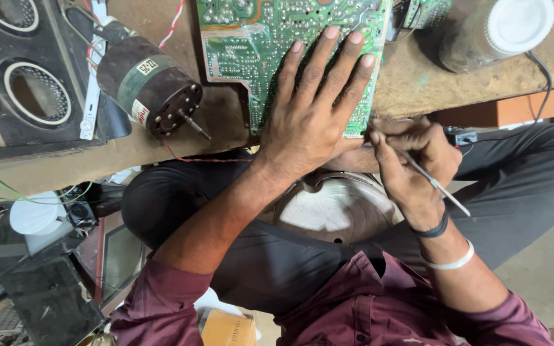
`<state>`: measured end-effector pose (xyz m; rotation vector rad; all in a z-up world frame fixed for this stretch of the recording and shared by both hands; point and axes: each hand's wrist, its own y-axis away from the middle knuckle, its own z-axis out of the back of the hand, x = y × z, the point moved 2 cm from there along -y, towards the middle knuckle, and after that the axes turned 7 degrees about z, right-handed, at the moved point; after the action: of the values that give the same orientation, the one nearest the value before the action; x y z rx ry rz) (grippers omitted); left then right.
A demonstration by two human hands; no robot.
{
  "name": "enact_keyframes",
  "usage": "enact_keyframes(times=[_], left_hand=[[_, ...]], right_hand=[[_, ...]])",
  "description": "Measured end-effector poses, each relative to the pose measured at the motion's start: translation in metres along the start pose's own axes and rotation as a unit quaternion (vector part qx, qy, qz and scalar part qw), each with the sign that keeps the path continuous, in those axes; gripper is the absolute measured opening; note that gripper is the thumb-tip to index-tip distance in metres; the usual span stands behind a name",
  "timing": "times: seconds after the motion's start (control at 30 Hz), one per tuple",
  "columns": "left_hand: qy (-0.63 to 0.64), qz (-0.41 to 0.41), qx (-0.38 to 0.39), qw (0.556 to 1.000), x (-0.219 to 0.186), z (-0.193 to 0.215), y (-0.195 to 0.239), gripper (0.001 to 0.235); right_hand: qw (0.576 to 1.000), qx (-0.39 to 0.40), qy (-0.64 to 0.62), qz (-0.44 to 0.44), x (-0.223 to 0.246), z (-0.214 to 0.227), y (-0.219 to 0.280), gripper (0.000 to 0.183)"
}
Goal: The person uses a small metal tool to scrape and clean the surface of a green circuit board. They work on different areas of the board, occasionally adjusting their grip and the board's position.
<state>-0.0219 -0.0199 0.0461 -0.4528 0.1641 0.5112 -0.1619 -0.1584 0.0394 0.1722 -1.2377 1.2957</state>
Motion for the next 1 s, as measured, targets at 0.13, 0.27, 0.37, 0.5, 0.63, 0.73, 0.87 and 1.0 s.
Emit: enact_keyframes(times=[0.13,0.27,0.37,0.5,0.63,0.73,0.87,1.0], left_hand=[[-0.005,-0.004,0.003,1.000,-0.001,0.004,0.001,0.106],[-0.008,-0.003,0.004,1.000,-0.002,0.012,-0.004,0.104],[-0.009,-0.005,0.000,1.000,-0.003,0.010,-0.001,0.104],[-0.009,-0.006,0.002,1.000,-0.002,0.012,0.002,0.103],[-0.002,-0.008,0.002,1.000,-0.001,0.011,-0.001,0.107],[-0.004,-0.004,0.005,1.000,-0.001,0.007,0.001,0.110],[-0.003,-0.007,0.001,1.000,0.001,0.004,0.003,0.109],[0.002,-0.011,-0.012,1.000,0.001,0.002,0.002,0.109]], right_hand=[[1.000,0.006,0.003,-0.020,-0.002,0.000,0.000,0.029],[1.000,0.012,-0.019,0.020,0.003,0.000,-0.004,0.027],[1.000,0.012,0.002,0.014,-0.003,0.004,-0.005,0.025],[0.999,0.006,-0.042,-0.004,-0.005,0.000,-0.001,0.027],[0.998,0.014,-0.058,-0.032,-0.007,0.000,0.003,0.029],[0.995,0.006,-0.084,-0.052,-0.014,0.000,0.008,0.030],[0.973,0.008,-0.192,-0.131,-0.026,0.003,0.006,0.029],[0.958,0.006,-0.239,-0.159,-0.029,0.004,0.006,0.030]])
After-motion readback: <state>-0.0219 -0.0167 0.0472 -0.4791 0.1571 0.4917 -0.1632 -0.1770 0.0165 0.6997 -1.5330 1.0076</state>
